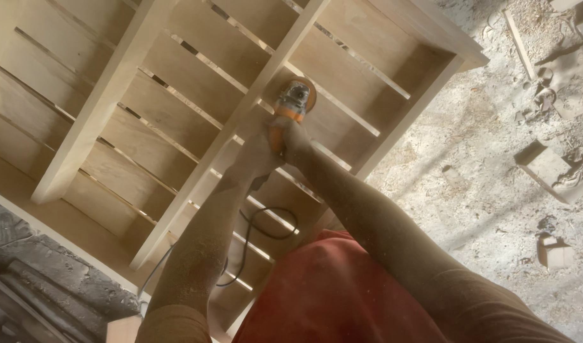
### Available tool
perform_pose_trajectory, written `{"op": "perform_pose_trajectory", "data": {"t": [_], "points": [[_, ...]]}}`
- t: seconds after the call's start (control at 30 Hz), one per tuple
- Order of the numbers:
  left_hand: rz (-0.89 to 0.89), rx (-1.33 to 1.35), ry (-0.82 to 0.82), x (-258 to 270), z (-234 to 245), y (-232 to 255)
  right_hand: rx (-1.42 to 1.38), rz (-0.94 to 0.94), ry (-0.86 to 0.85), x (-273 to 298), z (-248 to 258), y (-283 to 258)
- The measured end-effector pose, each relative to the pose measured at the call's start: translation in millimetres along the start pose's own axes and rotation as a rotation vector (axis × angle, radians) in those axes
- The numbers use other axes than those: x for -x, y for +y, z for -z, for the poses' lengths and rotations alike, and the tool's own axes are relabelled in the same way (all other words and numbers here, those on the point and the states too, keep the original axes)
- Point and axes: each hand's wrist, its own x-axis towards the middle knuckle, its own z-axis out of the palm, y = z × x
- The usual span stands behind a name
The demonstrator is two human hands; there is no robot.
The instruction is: The person uses an electric sander to smooth the surfaces of a wooden slatted structure. They move the sander across the top and side panels, generating wood dust.
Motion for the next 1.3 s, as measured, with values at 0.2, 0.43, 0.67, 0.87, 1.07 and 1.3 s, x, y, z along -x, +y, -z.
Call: {"op": "perform_pose_trajectory", "data": {"t": [0.2,0.43,0.67,0.87,1.07,1.3], "points": [[-0.450,0.055,0.186,24,-60,-22,-0.064,0.064,-0.104,38,76,34],[-0.424,-0.135,0.013,15,-99,-32,-0.154,0.049,0.100,80,97,34],[-0.307,-0.066,0.182,-19,-36,-42,-0.015,0.041,-0.174,9,25,15],[-0.128,-0.136,0.145,-14,-19,-48,0.043,-0.061,-0.169,-17,10,28],[-0.256,-0.027,0.082,26,-75,-54,0.015,-0.041,-0.121,44,72,52],[-0.425,-0.090,0.046,28,-105,-37,-0.258,0.049,-0.108,66,111,52]]}}
